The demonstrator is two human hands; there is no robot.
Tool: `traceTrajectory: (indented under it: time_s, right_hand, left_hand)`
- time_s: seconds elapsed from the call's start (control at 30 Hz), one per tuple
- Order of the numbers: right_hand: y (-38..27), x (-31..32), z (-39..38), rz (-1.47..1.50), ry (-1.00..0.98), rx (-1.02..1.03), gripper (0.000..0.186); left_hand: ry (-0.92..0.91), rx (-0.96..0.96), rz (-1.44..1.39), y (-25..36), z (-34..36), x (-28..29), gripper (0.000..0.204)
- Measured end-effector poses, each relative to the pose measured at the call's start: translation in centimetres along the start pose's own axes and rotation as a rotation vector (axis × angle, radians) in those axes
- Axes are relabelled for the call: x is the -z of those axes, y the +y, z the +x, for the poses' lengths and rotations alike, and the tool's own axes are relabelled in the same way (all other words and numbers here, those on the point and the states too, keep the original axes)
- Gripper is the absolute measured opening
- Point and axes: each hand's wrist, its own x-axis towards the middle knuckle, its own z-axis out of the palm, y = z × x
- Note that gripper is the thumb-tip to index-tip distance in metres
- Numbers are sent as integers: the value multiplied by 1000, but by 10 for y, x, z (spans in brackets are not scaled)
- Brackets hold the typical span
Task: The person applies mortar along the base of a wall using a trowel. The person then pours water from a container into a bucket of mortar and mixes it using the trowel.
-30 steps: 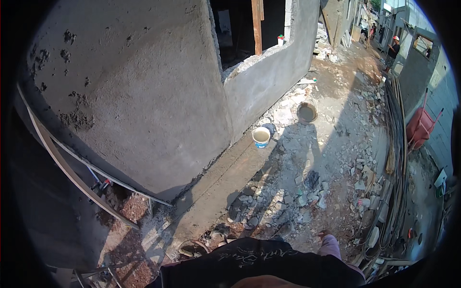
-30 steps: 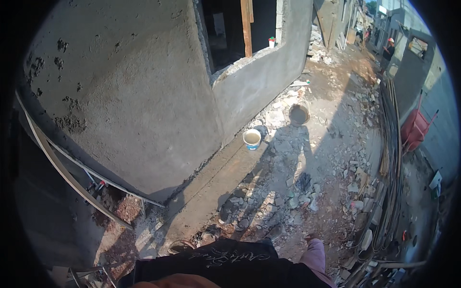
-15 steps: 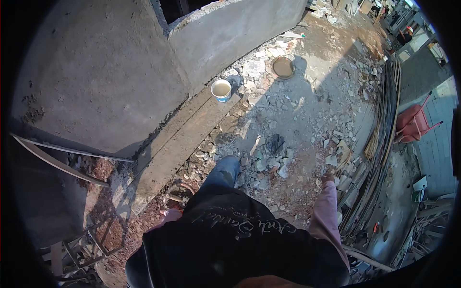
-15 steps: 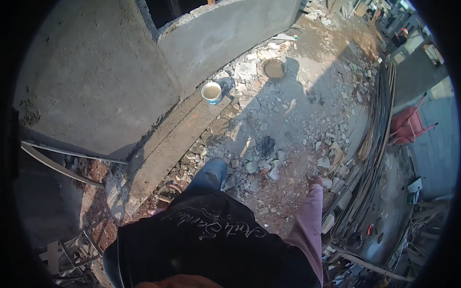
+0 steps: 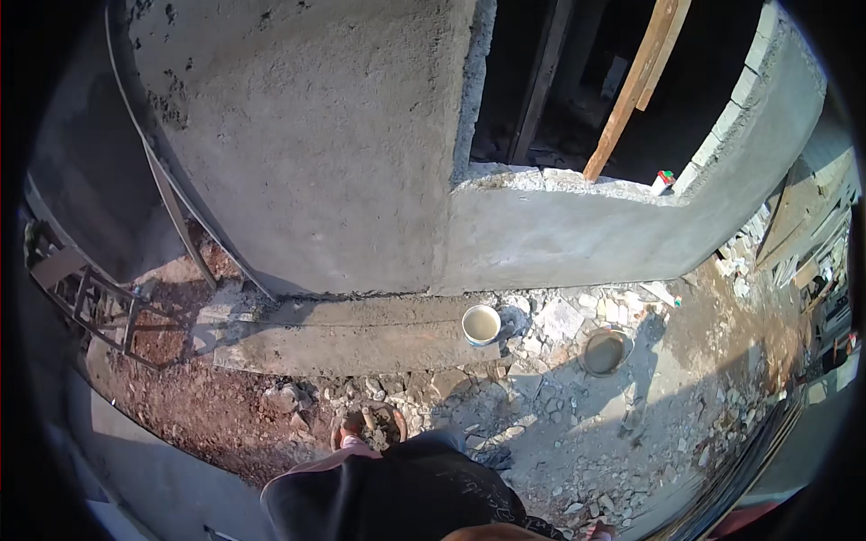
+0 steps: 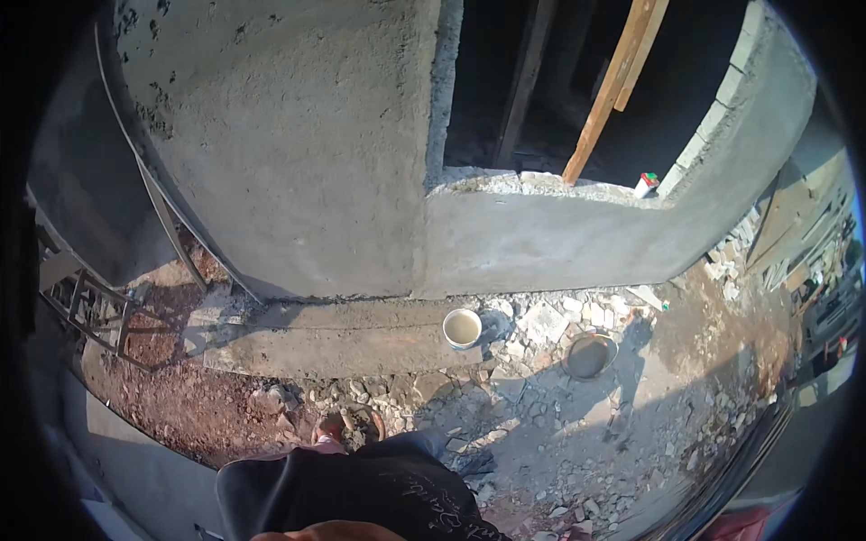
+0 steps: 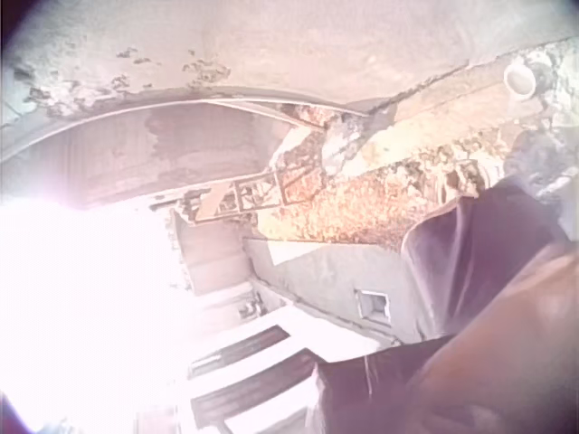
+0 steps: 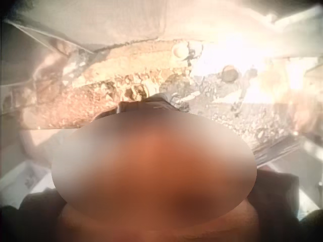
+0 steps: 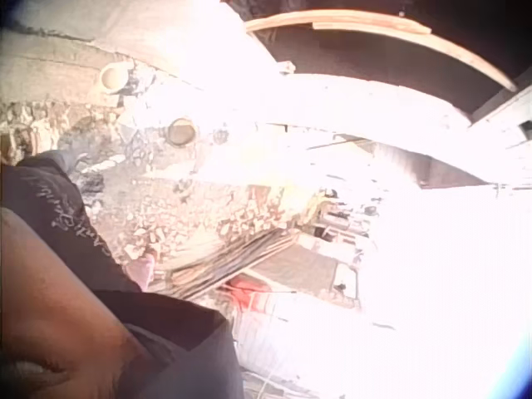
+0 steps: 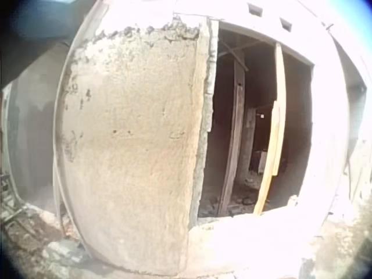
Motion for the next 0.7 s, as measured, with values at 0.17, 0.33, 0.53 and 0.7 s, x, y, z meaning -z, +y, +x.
traceTrajectory:
  time_s: [0.17,0.33,0.53,0.7]
  right_hand:
    - [-88,-26,50,-579,-262,282,35]
    - [-187,-39,102,-992,-338,673,41]
    - [-365,-84,271,-290,-434,629,26]
    - [-522,-171,420,-370,-882,120,27]
  left_hand:
    - [25,120,-72,3,-36,-55,86]
    - [50,195,-163,-5,-61,-115,89]
    - [245,206,-404,-23,-110,-192,82]
    - [208,259,-732,-43,-159,-241,50]
